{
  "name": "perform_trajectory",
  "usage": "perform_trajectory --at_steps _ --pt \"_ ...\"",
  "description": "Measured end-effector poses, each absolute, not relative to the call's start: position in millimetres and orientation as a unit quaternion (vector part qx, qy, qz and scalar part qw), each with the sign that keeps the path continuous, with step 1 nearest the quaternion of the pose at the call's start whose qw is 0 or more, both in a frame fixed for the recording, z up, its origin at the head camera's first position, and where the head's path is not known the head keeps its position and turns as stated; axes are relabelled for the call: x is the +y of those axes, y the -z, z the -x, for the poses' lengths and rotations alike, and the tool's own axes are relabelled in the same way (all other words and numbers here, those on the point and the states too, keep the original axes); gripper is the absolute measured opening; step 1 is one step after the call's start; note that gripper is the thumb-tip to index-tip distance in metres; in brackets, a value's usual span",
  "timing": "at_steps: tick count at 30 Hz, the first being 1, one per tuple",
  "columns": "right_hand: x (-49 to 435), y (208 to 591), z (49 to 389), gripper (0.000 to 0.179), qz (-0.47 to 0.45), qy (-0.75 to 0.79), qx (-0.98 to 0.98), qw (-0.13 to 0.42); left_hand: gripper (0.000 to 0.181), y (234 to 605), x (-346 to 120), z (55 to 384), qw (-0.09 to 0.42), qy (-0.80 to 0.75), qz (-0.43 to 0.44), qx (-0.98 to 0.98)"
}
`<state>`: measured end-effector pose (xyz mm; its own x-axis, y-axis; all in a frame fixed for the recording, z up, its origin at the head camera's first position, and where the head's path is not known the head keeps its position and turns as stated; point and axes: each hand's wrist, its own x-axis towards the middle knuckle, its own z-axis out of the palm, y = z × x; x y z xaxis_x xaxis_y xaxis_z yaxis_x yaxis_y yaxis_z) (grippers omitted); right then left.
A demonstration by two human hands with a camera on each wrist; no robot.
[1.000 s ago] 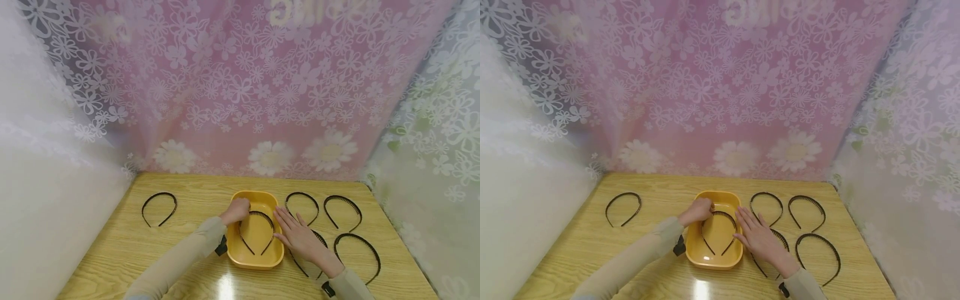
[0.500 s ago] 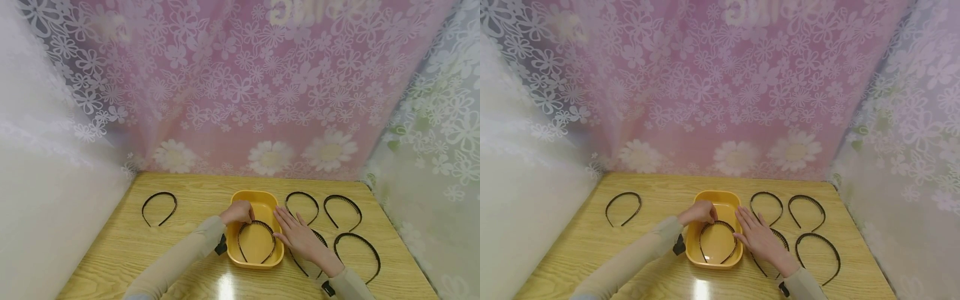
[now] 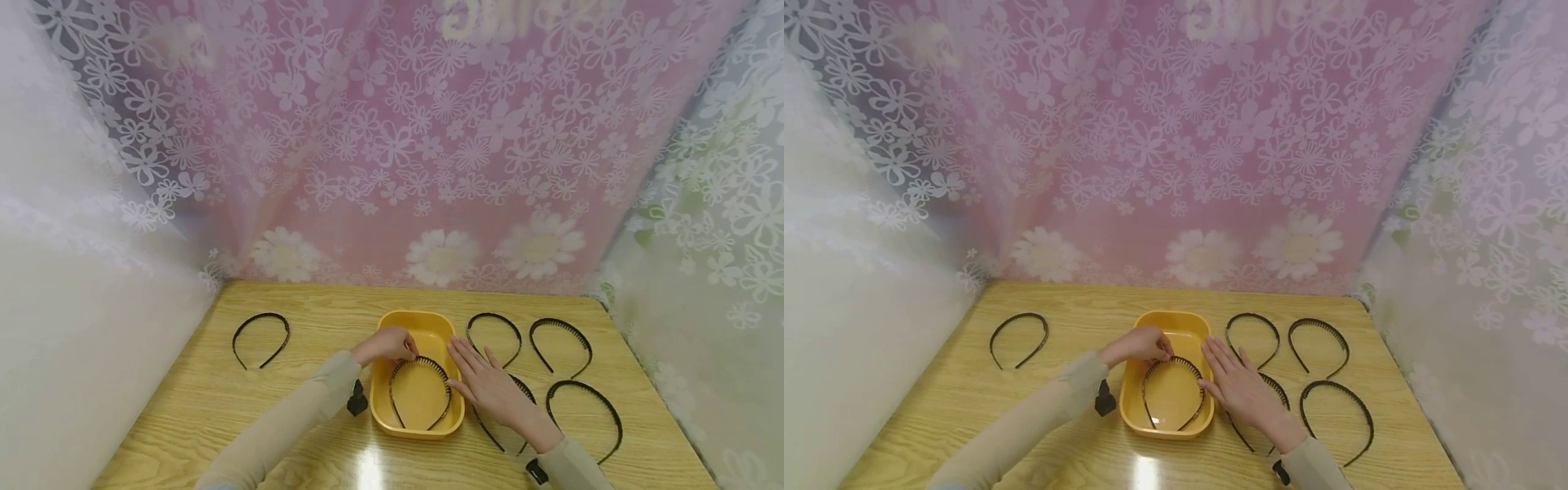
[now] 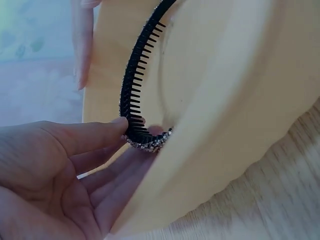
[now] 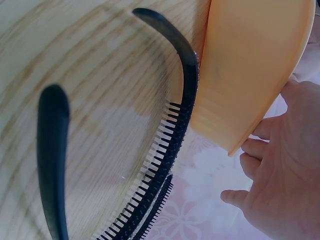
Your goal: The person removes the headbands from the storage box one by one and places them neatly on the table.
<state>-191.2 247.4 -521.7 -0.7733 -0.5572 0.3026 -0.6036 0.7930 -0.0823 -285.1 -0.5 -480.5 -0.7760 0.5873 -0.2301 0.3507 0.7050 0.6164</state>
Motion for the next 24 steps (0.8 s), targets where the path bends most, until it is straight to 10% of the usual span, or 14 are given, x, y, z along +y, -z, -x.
perform_trajectory --at_steps 24 --pt "242.4 512.5 187.5 0.068 -0.290 -0.097 -0.947 0.095 0.020 480.7 -28.9 287.8 0.265 -0.422 -0.257 0.828"
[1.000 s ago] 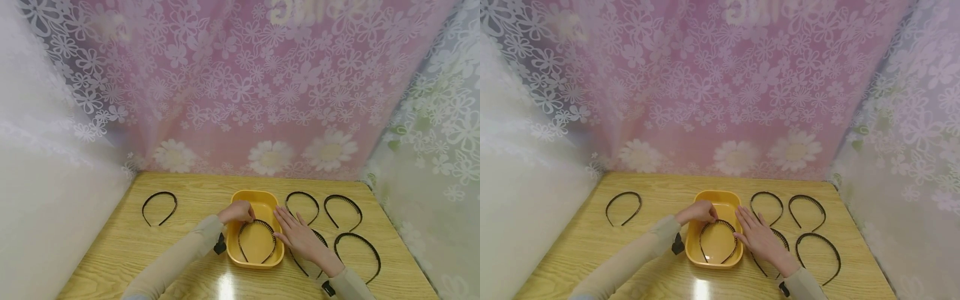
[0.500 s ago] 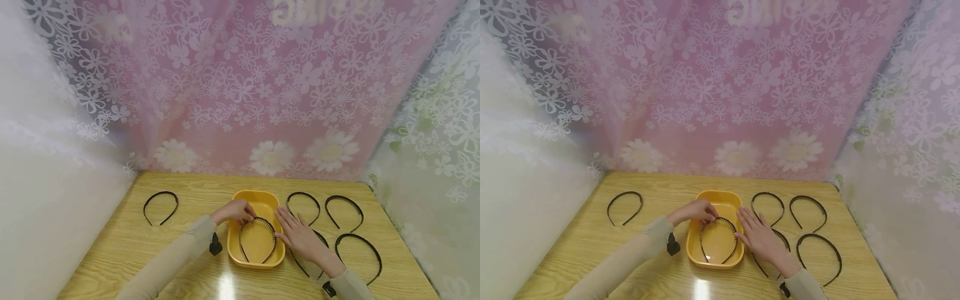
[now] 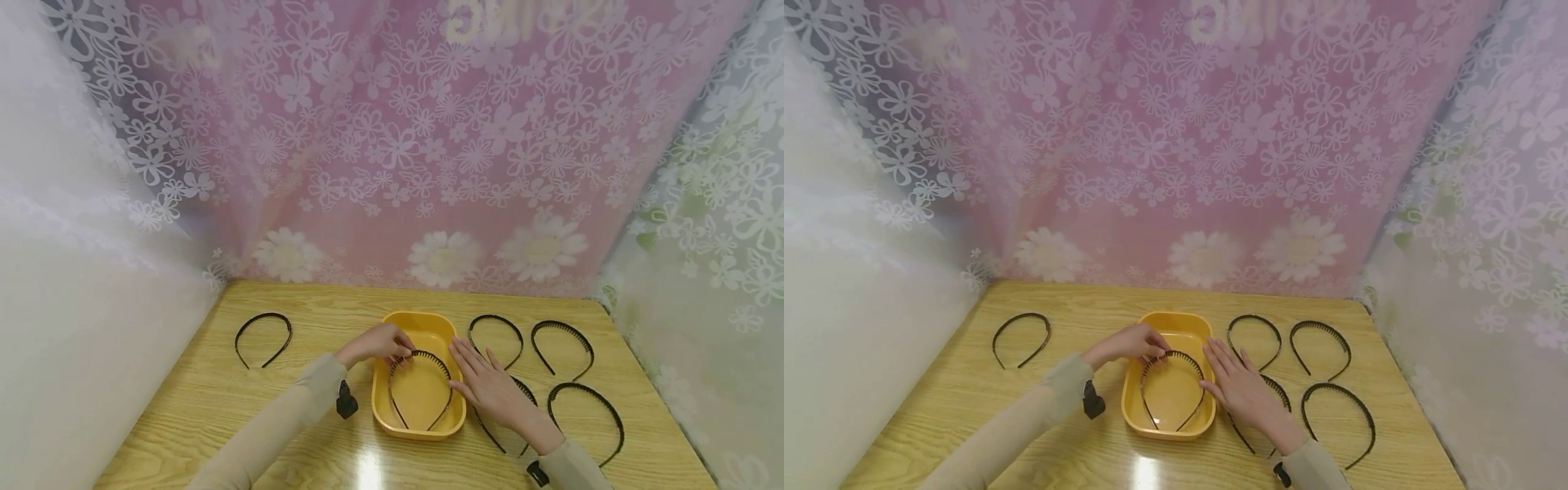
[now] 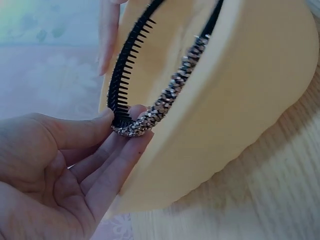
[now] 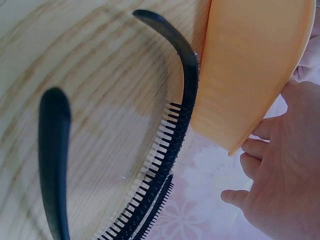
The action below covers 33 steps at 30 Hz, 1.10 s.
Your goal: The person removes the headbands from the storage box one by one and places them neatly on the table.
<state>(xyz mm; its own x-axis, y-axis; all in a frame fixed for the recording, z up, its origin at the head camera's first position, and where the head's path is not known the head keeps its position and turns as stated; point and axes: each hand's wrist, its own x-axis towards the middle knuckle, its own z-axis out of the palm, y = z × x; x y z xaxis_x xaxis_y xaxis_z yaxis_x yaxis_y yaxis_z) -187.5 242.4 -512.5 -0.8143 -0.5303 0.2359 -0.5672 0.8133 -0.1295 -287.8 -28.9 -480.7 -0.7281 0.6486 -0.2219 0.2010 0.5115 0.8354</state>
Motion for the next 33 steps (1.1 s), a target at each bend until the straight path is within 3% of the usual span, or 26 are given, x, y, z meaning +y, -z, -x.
perform_trajectory --at_steps 6,16,26,33 --pt "243.1 513.3 187.4 0.068 -0.296 -0.108 -0.943 0.104 0.022 469.2 -35.8 289.3 0.260 -0.429 -0.250 0.828" --pt "244.6 514.2 188.2 0.069 -0.282 -0.098 -0.952 0.072 0.024 457.7 -48.9 299.0 0.244 -0.439 -0.245 0.830" --pt "249.6 524.1 191.6 0.068 -0.306 -0.087 -0.939 0.128 0.025 445.5 -53.5 300.6 0.248 -0.459 -0.240 0.819" --pt "247.9 518.2 187.2 0.069 -0.312 -0.106 -0.934 0.135 0.025 447.4 -60.0 305.9 0.248 -0.468 -0.226 0.817"
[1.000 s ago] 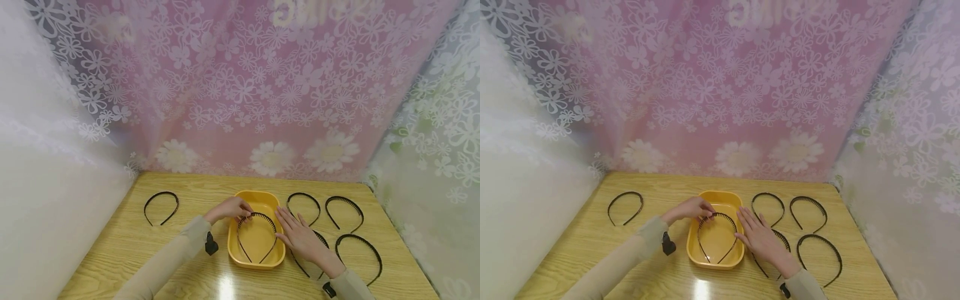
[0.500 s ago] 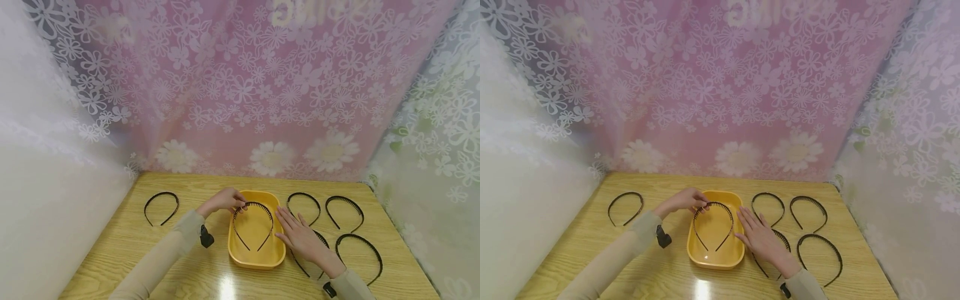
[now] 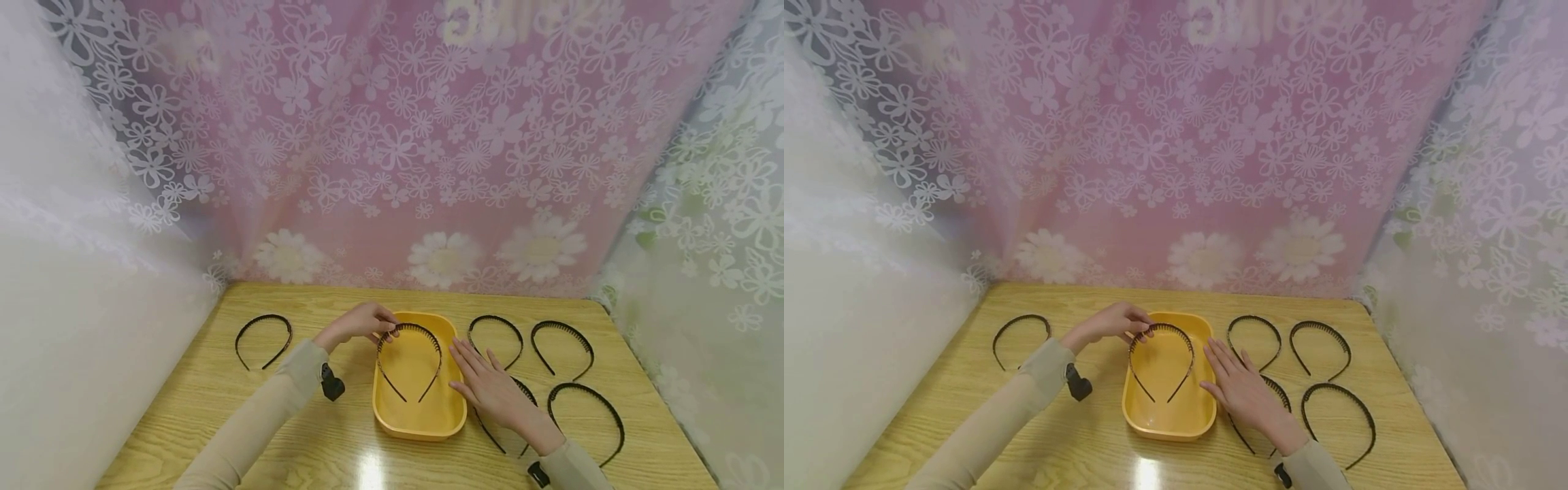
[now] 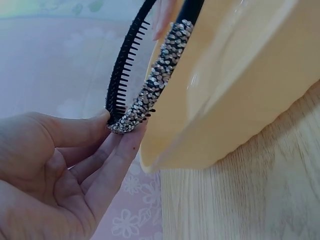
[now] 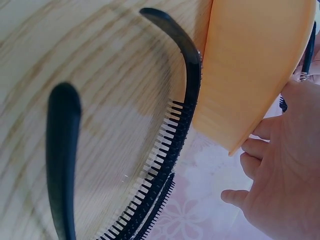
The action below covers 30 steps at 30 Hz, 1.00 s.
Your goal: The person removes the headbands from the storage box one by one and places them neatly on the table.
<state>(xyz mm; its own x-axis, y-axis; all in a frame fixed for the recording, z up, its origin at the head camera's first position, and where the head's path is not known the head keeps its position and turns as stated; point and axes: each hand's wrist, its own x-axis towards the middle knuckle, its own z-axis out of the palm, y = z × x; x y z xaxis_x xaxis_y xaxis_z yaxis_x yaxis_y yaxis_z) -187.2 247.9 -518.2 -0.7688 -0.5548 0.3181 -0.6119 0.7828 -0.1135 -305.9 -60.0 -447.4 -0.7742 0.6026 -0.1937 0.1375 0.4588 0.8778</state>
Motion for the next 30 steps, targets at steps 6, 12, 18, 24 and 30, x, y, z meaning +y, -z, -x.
perform_trajectory --at_steps 6,12,18,24,30 --pt "243.9 510.4 183.7 0.067 -0.295 -0.107 -0.943 0.107 0.031 452.3 -73.3 311.5 0.248 -0.488 -0.206 0.811" --pt "244.4 510.5 184.9 0.067 -0.295 -0.113 -0.944 0.092 0.033 452.8 -90.8 316.7 0.243 -0.504 -0.185 0.808" --pt "247.4 517.6 189.0 0.068 -0.301 -0.096 -0.942 0.109 0.037 453.2 -109.2 321.0 0.240 -0.514 -0.173 0.805" --pt "247.5 519.1 189.6 0.068 -0.304 -0.104 -0.940 0.111 0.039 454.7 -126.7 325.6 0.239 -0.514 -0.168 0.807" --pt "246.8 517.8 189.0 0.069 -0.298 -0.104 -0.944 0.092 0.039 451.1 -143.0 328.1 0.225 -0.511 -0.147 0.816"
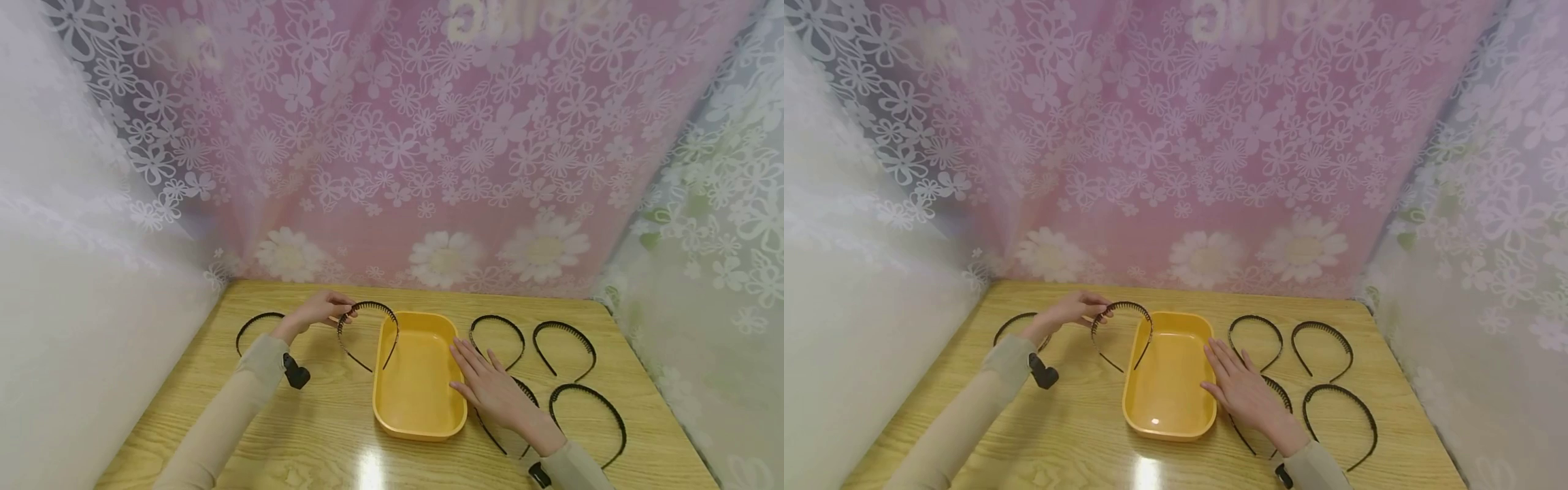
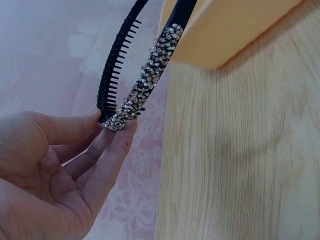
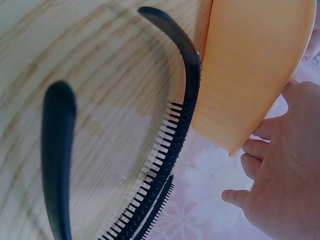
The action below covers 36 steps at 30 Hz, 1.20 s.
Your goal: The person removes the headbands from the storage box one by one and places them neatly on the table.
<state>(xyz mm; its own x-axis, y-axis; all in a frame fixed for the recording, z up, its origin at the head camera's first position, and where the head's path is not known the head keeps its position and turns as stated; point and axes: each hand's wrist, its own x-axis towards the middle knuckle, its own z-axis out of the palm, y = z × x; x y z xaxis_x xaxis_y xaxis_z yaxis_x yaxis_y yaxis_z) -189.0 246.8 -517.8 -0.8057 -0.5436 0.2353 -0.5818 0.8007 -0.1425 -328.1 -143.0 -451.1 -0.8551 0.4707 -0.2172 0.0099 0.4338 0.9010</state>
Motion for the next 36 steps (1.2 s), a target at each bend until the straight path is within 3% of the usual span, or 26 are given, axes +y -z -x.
perform_trajectory --at_steps 9,19,31,36 --pt "246.7 515.7 187.4 0.069 -0.301 -0.107 -0.942 0.103 0.041 452.7 -169.6 334.2 0.209 -0.511 -0.117 0.825" --pt "244.7 511.0 186.4 0.071 -0.285 -0.107 -0.950 0.068 0.042 460.3 -186.6 340.3 0.181 -0.497 -0.098 0.843" --pt "244.8 512.0 185.5 0.069 -0.300 -0.120 -0.941 0.100 0.033 485.1 -192.2 345.8 0.163 -0.458 -0.071 0.871" --pt "244.6 512.5 186.9 0.069 -0.295 -0.108 -0.945 0.089 0.032 494.4 -192.5 347.1 0.158 -0.426 -0.078 0.888"
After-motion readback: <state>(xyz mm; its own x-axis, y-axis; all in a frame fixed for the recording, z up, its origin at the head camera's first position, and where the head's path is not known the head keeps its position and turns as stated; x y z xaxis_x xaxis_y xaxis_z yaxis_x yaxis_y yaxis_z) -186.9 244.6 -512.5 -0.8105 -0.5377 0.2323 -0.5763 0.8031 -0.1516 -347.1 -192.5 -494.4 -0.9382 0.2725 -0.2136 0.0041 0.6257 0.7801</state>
